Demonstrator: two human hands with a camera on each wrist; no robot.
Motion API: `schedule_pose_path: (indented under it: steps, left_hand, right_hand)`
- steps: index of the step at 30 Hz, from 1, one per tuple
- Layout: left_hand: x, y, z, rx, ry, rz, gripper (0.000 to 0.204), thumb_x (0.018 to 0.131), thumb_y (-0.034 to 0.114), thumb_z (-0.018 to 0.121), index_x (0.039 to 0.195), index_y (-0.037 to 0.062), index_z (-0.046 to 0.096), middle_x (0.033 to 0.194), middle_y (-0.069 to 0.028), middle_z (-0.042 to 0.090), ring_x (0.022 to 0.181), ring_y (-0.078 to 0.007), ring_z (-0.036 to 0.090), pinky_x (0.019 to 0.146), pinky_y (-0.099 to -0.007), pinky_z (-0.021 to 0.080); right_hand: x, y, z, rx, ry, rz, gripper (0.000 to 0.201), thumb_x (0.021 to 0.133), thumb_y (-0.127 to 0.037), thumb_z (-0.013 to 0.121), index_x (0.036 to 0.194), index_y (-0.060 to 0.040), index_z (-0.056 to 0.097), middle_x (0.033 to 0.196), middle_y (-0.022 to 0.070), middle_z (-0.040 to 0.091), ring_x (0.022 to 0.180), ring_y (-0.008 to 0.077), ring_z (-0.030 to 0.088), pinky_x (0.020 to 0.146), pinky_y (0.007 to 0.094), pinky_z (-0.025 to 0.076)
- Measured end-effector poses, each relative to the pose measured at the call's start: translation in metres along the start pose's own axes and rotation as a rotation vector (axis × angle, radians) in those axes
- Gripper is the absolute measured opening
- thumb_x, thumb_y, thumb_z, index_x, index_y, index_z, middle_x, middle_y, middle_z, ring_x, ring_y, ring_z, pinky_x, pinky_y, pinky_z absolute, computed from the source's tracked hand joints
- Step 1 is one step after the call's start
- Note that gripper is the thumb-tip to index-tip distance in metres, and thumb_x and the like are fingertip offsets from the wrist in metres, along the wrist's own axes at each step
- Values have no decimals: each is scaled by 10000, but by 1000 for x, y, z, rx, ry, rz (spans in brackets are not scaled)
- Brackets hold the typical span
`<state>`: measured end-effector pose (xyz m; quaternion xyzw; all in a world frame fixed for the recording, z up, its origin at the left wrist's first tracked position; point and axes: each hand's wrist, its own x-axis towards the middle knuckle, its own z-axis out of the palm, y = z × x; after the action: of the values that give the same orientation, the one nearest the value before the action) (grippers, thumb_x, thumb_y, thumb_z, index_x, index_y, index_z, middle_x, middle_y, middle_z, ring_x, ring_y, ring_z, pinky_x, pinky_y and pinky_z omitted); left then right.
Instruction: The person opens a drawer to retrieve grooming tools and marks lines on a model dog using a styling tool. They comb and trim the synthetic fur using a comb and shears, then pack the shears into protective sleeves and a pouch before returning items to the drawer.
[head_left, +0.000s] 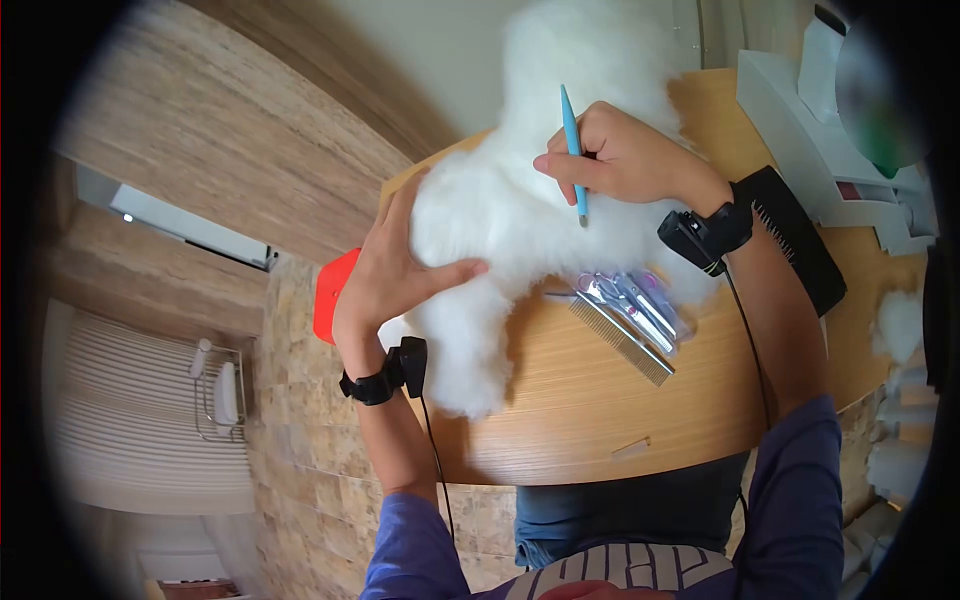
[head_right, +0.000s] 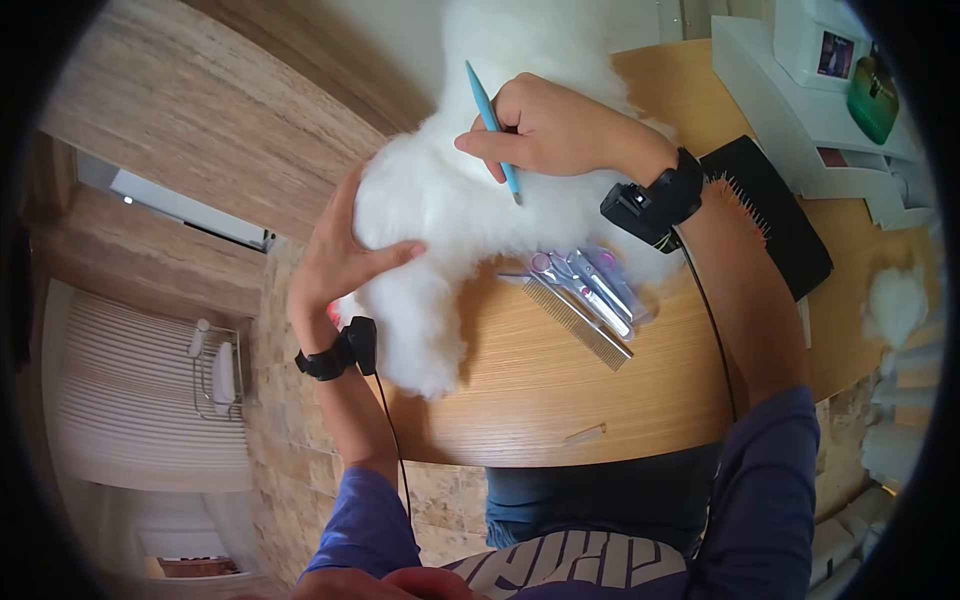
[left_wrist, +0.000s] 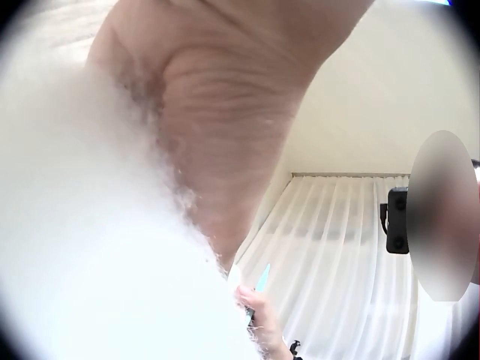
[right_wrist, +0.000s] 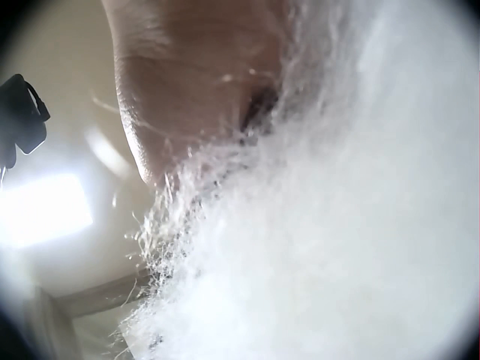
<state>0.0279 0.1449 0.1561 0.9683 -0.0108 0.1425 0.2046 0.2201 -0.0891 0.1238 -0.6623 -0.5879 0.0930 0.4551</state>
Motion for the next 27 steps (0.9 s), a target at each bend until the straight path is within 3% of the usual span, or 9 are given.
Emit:
schedule_pose_path:
  steps: [2, 5, 8, 11, 13, 17, 20, 23, 27]
  left_hand:
    - [1, -2, -1, -51, -39, -11, 1059, 637, 329, 960, 1490, -1, 427, 1403, -243, 547, 1300, -395, 551, 1069, -458, 476]
    - [-1, 8, -5, 27, -72, 8, 1083, 605, 318, 972, 1488, 6, 428, 1404, -245, 527, 1294, -390, 546, 1066, -455, 478]
    - [-5, 6, -3, 1, -41, -28, 1091, 591, 309, 973, 1490, 15, 429, 1396, -239, 520, 1288, -390, 538, 1060, -450, 482]
    - [-4, 1, -2, 26, -25, 23, 1089, 594, 311, 971, 1491, 16, 428, 1389, -234, 523, 1280, -402, 536, 1058, -458, 479]
    - [-2, -3, 0, 38, -27, 25, 1088, 596, 319, 969, 1489, 12, 427, 1384, -239, 524, 1283, -409, 532, 1057, -463, 477]
    - [-5, -13, 3, 68, -10, 62, 1096, 605, 355, 963, 1489, 2, 421, 1380, -258, 522, 1286, -431, 526, 1056, -476, 471]
    - [-6, -18, 5, 43, 9, 63, 1087, 611, 376, 956, 1483, 2, 425, 1380, -265, 523, 1281, -441, 530, 1041, -481, 479]
    - [-7, -18, 6, 51, 21, 56, 1075, 611, 384, 954, 1470, 2, 434, 1380, -265, 524, 1273, -452, 535, 1030, -482, 486]
    - [-7, -17, 5, 17, 14, 32, 1066, 608, 385, 954, 1459, -1, 441, 1376, -264, 530, 1271, -453, 537, 1024, -478, 491]
  right_hand:
    - [-2, -2, 0, 103, 24, 24, 468, 1017, -361, 620, 700, -29, 708, 617, 28, 633, 546, 101, 518, 548, 290, 413]
    - [-1, -22, 0, 285, 139, 80, 392, 1061, -265, 571, 816, -6, 734, 686, 23, 641, 622, 95, 555, 567, 280, 452]
    - [4, -22, 13, 442, 275, -133, 283, 1039, -218, 615, 944, 3, 761, 764, 44, 697, 653, 105, 589, 592, 276, 477]
    - [10, -7, 28, 95, 340, -354, 214, 998, -163, 668, 965, 27, 761, 824, 75, 731, 697, 119, 630, 624, 277, 503]
    - [9, -3, 32, -52, 262, -339, 213, 974, -195, 707, 925, 2, 774, 846, 76, 755, 681, 86, 625, 621, 258, 488]
    - [2, -13, 23, 63, 152, -165, 201, 963, -162, 705, 899, 18, 765, 773, 93, 736, 632, 110, 628, 609, 264, 492]
    - [-1, -25, 19, 78, 13, 0, 234, 957, -86, 647, 783, 44, 732, 626, 80, 622, 610, 136, 618, 575, 287, 468]
    - [2, -18, 19, -172, -39, -200, 259, 961, -95, 640, 757, 38, 727, 625, 79, 607, 594, 133, 593, 561, 271, 453]
    - [-1, -22, 11, -31, -147, -44, 271, 968, -94, 625, 748, 30, 725, 687, 76, 643, 609, 121, 566, 564, 260, 440]
